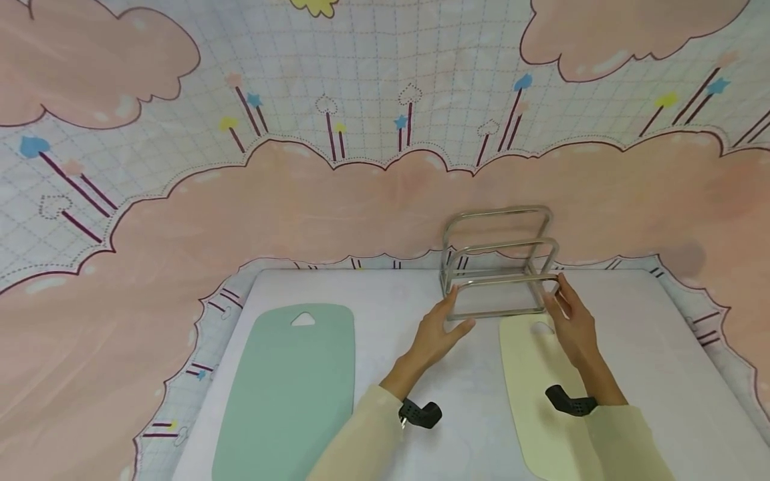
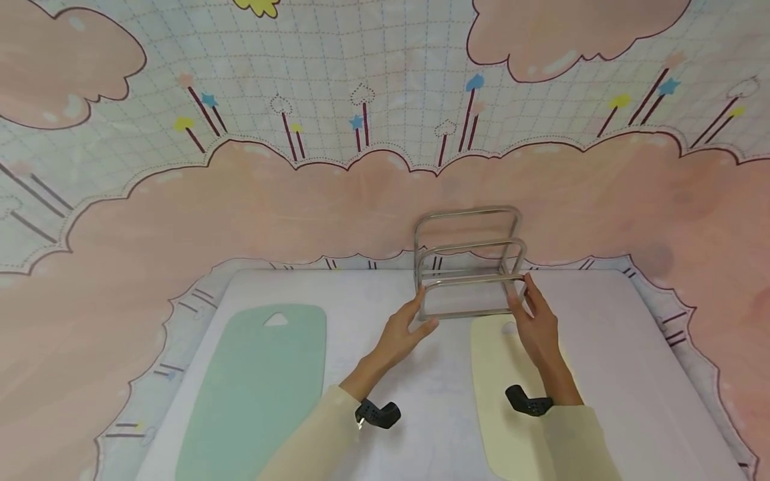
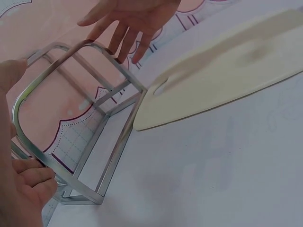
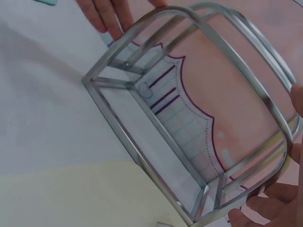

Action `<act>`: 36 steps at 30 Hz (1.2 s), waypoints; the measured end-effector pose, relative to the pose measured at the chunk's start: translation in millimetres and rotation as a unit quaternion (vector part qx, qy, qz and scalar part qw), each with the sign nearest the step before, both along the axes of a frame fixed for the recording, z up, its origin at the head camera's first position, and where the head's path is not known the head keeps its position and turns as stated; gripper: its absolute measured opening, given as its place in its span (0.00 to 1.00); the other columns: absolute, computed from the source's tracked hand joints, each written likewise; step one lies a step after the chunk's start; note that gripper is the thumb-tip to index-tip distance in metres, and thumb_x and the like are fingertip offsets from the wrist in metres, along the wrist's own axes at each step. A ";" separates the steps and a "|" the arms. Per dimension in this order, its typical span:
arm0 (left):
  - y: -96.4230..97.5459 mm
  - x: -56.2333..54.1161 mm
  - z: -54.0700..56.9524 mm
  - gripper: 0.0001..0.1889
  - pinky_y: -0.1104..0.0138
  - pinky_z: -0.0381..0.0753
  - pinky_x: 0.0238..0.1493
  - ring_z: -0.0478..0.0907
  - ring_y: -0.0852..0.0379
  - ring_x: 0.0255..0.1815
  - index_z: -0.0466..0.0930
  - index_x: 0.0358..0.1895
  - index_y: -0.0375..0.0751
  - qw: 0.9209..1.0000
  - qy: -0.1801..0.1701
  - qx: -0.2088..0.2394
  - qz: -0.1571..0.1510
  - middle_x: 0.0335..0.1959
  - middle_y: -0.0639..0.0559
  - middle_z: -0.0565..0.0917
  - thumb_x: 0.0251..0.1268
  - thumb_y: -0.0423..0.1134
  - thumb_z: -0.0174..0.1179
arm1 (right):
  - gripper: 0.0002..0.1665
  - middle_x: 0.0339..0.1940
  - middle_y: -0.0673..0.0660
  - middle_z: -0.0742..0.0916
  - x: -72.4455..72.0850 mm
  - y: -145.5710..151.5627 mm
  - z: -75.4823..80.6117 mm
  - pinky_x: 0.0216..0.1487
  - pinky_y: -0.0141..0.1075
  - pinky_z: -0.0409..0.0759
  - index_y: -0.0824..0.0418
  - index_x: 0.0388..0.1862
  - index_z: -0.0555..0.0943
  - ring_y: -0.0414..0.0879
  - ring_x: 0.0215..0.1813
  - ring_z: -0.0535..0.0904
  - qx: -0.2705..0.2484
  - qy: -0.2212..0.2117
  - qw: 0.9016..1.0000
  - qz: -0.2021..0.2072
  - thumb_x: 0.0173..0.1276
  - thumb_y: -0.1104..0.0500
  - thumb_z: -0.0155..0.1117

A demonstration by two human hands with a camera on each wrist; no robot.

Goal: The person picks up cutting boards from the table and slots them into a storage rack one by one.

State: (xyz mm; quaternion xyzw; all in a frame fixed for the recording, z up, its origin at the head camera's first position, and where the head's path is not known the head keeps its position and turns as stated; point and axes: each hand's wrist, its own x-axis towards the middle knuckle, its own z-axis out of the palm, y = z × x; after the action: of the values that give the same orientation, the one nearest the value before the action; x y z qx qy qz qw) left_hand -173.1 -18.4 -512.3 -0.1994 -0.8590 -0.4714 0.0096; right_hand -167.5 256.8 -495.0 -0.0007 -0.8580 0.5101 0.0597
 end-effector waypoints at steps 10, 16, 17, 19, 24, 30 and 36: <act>-8.5 8.4 3.6 0.39 0.46 0.62 0.65 0.59 0.45 0.71 0.49 0.77 0.48 1.000 0.005 0.002 0.011 0.73 0.47 0.60 0.68 0.58 0.53 | 0.37 0.77 0.56 0.55 -1.3 -8.6 0.5 0.63 0.63 0.59 0.41 0.78 0.48 0.62 0.72 0.56 -0.011 0.010 1.000 0.007 0.76 0.48 0.50; -13.0 8.3 3.2 0.40 0.45 0.62 0.64 0.59 0.44 0.71 0.48 0.77 0.49 1.000 -0.001 0.000 0.013 0.73 0.46 0.59 0.68 0.56 0.54 | 0.37 0.77 0.54 0.54 -1.6 -13.0 -0.8 0.62 0.64 0.59 0.40 0.78 0.46 0.62 0.73 0.55 -0.008 0.003 1.000 0.011 0.76 0.46 0.49; -13.7 8.5 2.7 0.40 0.45 0.62 0.64 0.59 0.45 0.71 0.48 0.77 0.50 1.000 -0.005 -0.001 0.014 0.73 0.46 0.59 0.68 0.56 0.54 | 0.37 0.78 0.55 0.53 -1.3 -13.8 -1.2 0.62 0.65 0.59 0.40 0.78 0.46 0.62 0.73 0.55 -0.007 0.004 1.000 0.013 0.76 0.46 0.49; -15.9 9.4 2.1 0.40 0.45 0.62 0.64 0.59 0.45 0.71 0.47 0.77 0.50 1.000 -0.010 -0.004 0.016 0.73 0.46 0.59 0.67 0.57 0.54 | 0.37 0.77 0.56 0.53 1.6 -17.9 3.1 0.61 0.65 0.59 0.43 0.78 0.46 0.64 0.72 0.55 -0.010 0.003 1.000 0.019 0.76 0.47 0.49; -22.7 14.6 1.0 0.41 0.46 0.61 0.65 0.58 0.46 0.71 0.47 0.77 0.49 1.000 -0.013 0.005 0.019 0.73 0.48 0.59 0.67 0.58 0.54 | 0.37 0.77 0.59 0.54 5.4 -26.3 5.5 0.61 0.65 0.61 0.47 0.78 0.46 0.65 0.72 0.55 -0.023 -0.001 0.999 0.023 0.77 0.50 0.49; -26.1 24.9 -0.3 0.41 0.43 0.59 0.65 0.56 0.44 0.72 0.47 0.77 0.49 0.999 -0.029 0.028 0.029 0.74 0.46 0.58 0.67 0.60 0.53 | 0.38 0.78 0.55 0.53 6.2 -30.3 -6.0 0.61 0.62 0.64 0.40 0.78 0.46 0.60 0.73 0.55 -0.025 -0.005 1.000 0.014 0.76 0.47 0.50; -30.0 33.5 0.3 0.40 0.42 0.58 0.65 0.56 0.41 0.71 0.48 0.77 0.48 0.997 -0.042 0.052 0.050 0.73 0.43 0.59 0.68 0.58 0.54 | 0.38 0.78 0.54 0.52 5.8 -41.0 -9.3 0.62 0.59 0.64 0.38 0.77 0.47 0.59 0.74 0.53 -0.048 -0.003 0.999 0.018 0.75 0.46 0.51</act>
State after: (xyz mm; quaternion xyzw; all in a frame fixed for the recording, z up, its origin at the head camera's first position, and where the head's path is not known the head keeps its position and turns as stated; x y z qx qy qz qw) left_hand -139.7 -48.4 -512.0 -0.1355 -0.8417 -0.5226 0.0077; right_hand -161.7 215.8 -504.3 0.0102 -0.8325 0.5519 0.0482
